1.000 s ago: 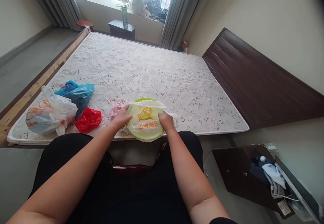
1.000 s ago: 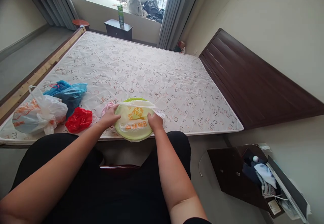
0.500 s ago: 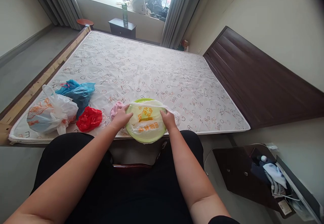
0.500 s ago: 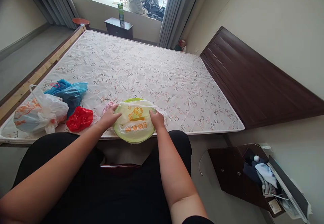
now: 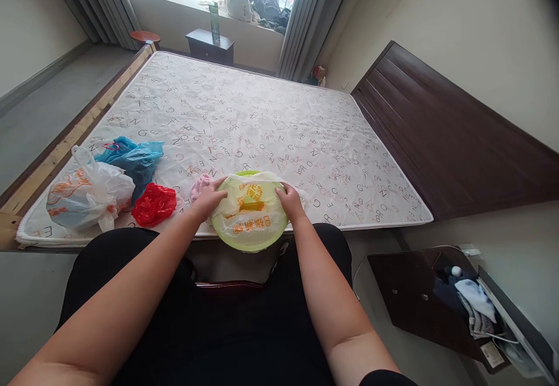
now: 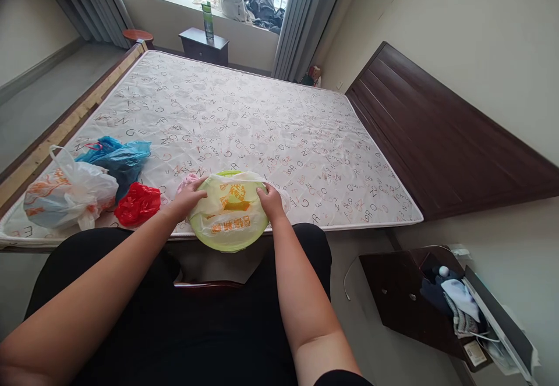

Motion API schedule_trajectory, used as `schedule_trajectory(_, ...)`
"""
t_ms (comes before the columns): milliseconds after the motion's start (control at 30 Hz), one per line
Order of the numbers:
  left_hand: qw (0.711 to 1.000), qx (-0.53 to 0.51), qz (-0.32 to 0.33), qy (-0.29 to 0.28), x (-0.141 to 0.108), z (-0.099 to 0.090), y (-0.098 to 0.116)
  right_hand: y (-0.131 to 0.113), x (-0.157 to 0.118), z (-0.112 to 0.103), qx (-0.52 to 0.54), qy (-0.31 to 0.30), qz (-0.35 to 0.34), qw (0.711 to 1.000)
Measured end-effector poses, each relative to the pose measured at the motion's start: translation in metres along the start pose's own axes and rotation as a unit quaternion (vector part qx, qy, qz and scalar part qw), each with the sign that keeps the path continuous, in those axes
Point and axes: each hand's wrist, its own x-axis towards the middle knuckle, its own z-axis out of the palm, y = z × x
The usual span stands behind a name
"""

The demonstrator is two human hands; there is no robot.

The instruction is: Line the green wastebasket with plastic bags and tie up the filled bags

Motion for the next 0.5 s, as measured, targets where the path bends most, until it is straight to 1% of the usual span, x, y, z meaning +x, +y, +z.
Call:
schedule_trajectory(67,1.000,-0.001,0.003,-0.009,0.0013,-0.0020,0.0016,0.0012,0.0010,0.0017,0.010,-0.006,0.005,1.000)
schedule_trajectory(233,0.999,-0.048,-0.010,0.007,0.0033,0.0028,-0.0005,0.0050,0.0023,0.0044,0.028,-0.018,0.036,0.999)
schedule_trajectory(400,0.996,-0.081,-0.022,0.017,0.0042,0.0054,-0.0020,0.0072,0.0017,0.0056,0.063,-0.056,0.030,0.996)
schedule_trajectory(500,0.991,-0.124,-0.045,0.004,0.0061,0.0049,-0.0019,0.0085,0.0030,0.0058,0.062,-0.055,0.031,0.996)
